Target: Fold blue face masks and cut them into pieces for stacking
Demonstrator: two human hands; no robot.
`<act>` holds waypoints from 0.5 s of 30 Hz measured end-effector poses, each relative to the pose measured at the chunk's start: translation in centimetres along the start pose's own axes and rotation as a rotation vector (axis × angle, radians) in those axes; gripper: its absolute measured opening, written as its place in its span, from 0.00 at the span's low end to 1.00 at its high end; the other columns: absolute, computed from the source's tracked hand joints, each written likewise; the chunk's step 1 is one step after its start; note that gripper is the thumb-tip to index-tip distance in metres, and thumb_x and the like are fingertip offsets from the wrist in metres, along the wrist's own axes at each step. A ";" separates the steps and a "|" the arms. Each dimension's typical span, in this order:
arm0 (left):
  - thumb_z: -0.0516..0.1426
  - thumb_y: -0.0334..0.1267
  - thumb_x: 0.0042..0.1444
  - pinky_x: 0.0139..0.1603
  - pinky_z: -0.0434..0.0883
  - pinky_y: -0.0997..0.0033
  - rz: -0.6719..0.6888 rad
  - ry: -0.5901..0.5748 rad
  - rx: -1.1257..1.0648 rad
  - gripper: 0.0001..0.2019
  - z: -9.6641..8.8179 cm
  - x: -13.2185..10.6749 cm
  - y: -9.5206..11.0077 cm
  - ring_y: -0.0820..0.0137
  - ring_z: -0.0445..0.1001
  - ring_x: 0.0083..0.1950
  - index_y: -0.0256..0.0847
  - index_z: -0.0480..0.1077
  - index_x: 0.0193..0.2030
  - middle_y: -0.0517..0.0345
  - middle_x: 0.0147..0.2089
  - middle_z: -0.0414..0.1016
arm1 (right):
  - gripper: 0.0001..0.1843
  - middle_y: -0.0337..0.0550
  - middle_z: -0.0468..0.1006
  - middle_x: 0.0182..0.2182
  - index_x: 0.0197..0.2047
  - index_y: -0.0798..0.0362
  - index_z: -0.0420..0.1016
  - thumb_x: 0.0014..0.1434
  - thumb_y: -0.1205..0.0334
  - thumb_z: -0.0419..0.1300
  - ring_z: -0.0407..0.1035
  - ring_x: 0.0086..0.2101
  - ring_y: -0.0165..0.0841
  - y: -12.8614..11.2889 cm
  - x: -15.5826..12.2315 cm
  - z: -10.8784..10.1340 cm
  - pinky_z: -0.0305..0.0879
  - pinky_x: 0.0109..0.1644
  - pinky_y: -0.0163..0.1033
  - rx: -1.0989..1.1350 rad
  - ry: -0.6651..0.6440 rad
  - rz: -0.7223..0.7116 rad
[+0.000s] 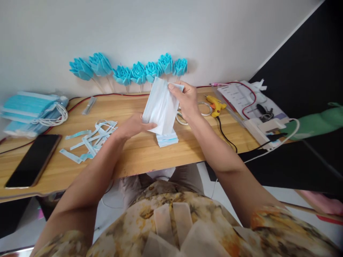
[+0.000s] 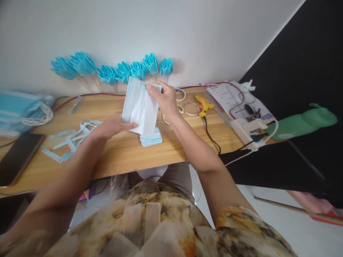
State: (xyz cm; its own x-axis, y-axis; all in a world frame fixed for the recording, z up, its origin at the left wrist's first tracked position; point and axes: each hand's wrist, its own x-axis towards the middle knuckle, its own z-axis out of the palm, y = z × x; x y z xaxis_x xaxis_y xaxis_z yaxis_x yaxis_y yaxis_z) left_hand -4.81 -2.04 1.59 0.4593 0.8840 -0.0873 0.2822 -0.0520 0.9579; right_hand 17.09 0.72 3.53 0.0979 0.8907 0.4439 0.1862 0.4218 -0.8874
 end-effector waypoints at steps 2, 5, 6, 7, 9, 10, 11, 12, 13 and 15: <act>0.72 0.50 0.42 0.36 0.75 0.67 0.036 -0.075 0.014 0.19 -0.6 -0.3 0.5 0.63 0.78 0.35 0.39 0.80 0.35 0.54 0.34 0.82 | 0.25 0.37 0.70 0.28 0.35 0.50 0.73 0.60 0.35 0.60 0.69 0.33 0.31 0.0 -0.3 0.3 0.68 0.34 0.37 -0.006 -0.034 0.003; 0.70 0.55 0.45 0.45 0.77 0.64 0.128 -0.098 -0.104 0.23 -1.0 -0.6 1.0 0.59 0.80 0.45 0.40 0.80 0.42 0.51 0.41 0.83 | 0.24 0.37 0.70 0.28 0.34 0.51 0.74 0.59 0.36 0.62 0.70 0.33 0.31 -0.1 -1.0 1.1 0.68 0.33 0.36 0.022 -0.069 0.025; 0.70 0.57 0.46 0.48 0.77 0.62 0.149 -0.068 -0.155 0.25 -1.0 -0.5 0.9 0.57 0.80 0.48 0.40 0.80 0.44 0.50 0.42 0.83 | 0.24 0.37 0.71 0.28 0.34 0.51 0.74 0.58 0.36 0.63 0.70 0.33 0.31 -0.2 -1.3 1.4 0.68 0.34 0.36 0.030 -0.075 0.033; 0.69 0.59 0.46 0.50 0.77 0.60 0.153 -0.024 -0.193 0.27 -0.8 -0.5 0.8 0.56 0.80 0.50 0.40 0.80 0.45 0.49 0.43 0.83 | 0.25 0.37 0.72 0.28 0.33 0.51 0.74 0.57 0.35 0.64 0.70 0.33 0.31 -0.3 -1.5 1.7 0.69 0.34 0.36 0.040 -0.079 0.038; 0.71 0.58 0.44 0.49 0.78 0.58 0.124 0.077 -0.228 0.28 -0.3 -0.2 0.4 0.54 0.80 0.49 0.38 0.80 0.44 0.47 0.43 0.83 | 0.26 0.38 0.74 0.30 0.35 0.51 0.76 0.55 0.33 0.64 0.71 0.35 0.32 -0.5 -2.0 2.2 0.71 0.36 0.37 0.077 -0.098 0.045; 0.72 0.57 0.42 0.48 0.78 0.58 0.112 0.135 -0.243 0.28 0.0 0.0 0.2 0.54 0.81 0.48 0.37 0.80 0.42 0.47 0.42 0.83 | 0.28 0.39 0.76 0.31 0.36 0.51 0.77 0.55 0.31 0.63 0.72 0.35 0.32 -0.6 -2.1 2.4 0.72 0.37 0.37 0.102 -0.117 0.052; 0.73 0.56 0.41 0.47 0.78 0.59 0.112 0.198 -0.266 0.27 0.2 0.2 -0.1 0.53 0.81 0.47 0.36 0.79 0.41 0.47 0.42 0.84 | 0.30 0.40 0.77 0.32 0.38 0.51 0.78 0.56 0.29 0.61 0.73 0.36 0.32 -0.7 -2.2 2.5 0.72 0.38 0.38 0.133 -0.144 0.066; 0.73 0.55 0.41 0.47 0.79 0.59 0.126 0.262 -0.301 0.27 0.3 0.5 -0.3 0.53 0.81 0.46 0.35 0.79 0.41 0.47 0.42 0.84 | 0.32 0.42 0.78 0.33 0.40 0.51 0.78 0.57 0.27 0.58 0.73 0.36 0.33 -0.7 -2.2 2.5 0.73 0.38 0.38 0.166 -0.182 0.089; 0.73 0.55 0.41 0.47 0.79 0.59 0.152 0.326 -0.344 0.27 0.3 0.7 -0.5 0.53 0.82 0.47 0.35 0.79 0.41 0.47 0.42 0.84 | 0.35 0.43 0.79 0.34 0.42 0.51 0.78 0.58 0.26 0.55 0.74 0.36 0.33 -0.7 -2.2 2.6 0.74 0.38 0.38 0.196 -0.231 0.121; 0.73 0.54 0.41 0.48 0.78 0.60 0.216 0.444 -0.423 0.27 0.0 1.1 -0.7 0.53 0.82 0.48 0.35 0.79 0.42 0.47 0.44 0.84 | 0.37 0.44 0.80 0.35 0.44 0.51 0.78 0.59 0.24 0.51 0.75 0.36 0.34 -0.7 -2.2 2.5 0.74 0.38 0.38 0.238 -0.334 0.198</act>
State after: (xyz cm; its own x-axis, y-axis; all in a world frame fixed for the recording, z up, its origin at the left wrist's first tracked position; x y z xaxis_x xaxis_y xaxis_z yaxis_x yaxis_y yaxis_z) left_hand -4.48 -1.02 0.80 0.0512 0.9868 0.1534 -0.1753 -0.1423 0.9742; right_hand 14.27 -1.13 2.86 -0.2194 0.9474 0.2332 -0.0384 0.2304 -0.9723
